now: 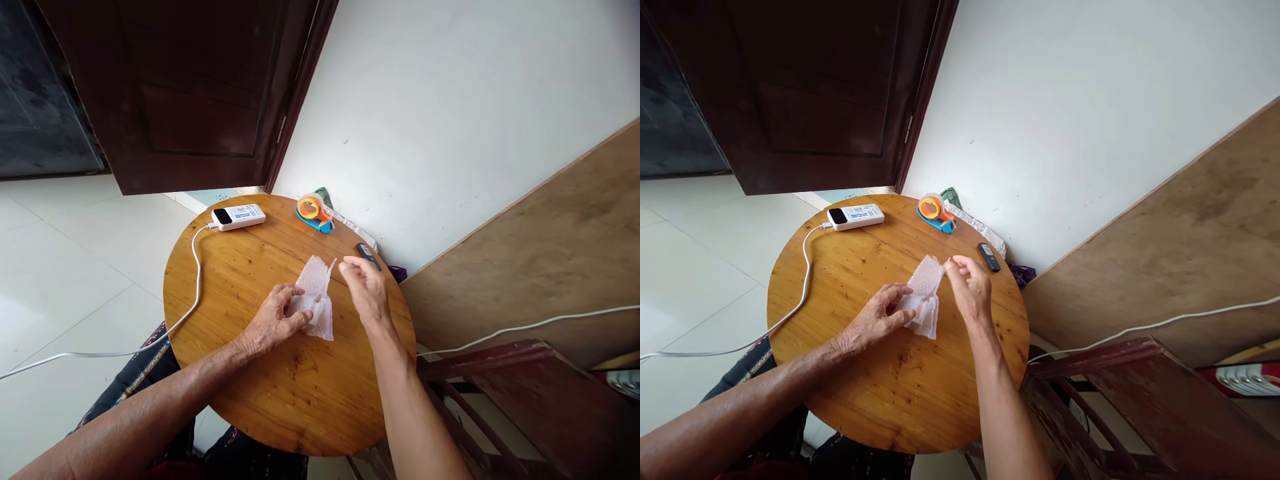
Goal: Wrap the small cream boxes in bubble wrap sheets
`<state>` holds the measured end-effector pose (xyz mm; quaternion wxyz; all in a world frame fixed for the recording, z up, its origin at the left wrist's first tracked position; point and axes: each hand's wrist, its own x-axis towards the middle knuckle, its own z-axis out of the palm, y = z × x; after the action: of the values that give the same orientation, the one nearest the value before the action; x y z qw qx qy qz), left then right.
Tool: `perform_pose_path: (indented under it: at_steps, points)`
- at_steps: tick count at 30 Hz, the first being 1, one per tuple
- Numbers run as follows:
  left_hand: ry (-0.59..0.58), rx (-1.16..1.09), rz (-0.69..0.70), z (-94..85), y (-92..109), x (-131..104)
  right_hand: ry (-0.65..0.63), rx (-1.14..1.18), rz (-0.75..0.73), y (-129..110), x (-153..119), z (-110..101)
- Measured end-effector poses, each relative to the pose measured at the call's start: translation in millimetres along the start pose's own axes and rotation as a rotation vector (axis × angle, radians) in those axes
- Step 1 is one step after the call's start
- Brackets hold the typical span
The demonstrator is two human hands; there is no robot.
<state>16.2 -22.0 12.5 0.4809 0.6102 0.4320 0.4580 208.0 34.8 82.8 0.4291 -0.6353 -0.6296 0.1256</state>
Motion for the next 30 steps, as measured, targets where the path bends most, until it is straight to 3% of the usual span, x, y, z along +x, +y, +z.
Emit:
perform_pose_path:
  at_steps: [2, 5, 9, 12, 16, 18, 21, 23, 27, 30]
  points:
    - [0.052, 0.108, 0.07, 1.3, 0, -1, -0.05, -0.169, -0.127, -8, -20, 2]
    - [0.129, 0.278, 0.083, -4.0, -1, 2, -0.126, -0.362, -0.098, -5, -37, 8]
    - [0.313, 0.395, -0.086, -23.2, -3, 11, -0.147, -0.497, 0.048, 29, -47, 3]
    - [0.406, 0.426, -0.105, -33.2, -4, 16, -0.141, -0.473, 0.054, 53, -56, -9]
    - [0.484, 0.513, 0.057, -31.2, -5, 12, 0.012, -0.396, -0.048, 45, -66, -22]
    - [0.411, 0.524, 0.206, -27.6, -4, 8, 0.018, -0.294, -0.162, 25, -66, -22]
    - [0.207, 0.557, 0.354, -23.9, -1, 3, -0.149, -0.166, -0.343, -4, -61, -15]
    - [0.144, 0.602, 0.362, -23.5, 0, 2, -0.256, -0.182, -0.352, -17, -59, -10]
    - [0.191, 0.697, 0.335, -28.5, 6, 2, -0.37, -0.175, -0.293, -31, -78, -19]
    - [0.262, 0.71, 0.241, -34.6, 10, 2, -0.741, -0.036, -0.353, -38, -103, -35]
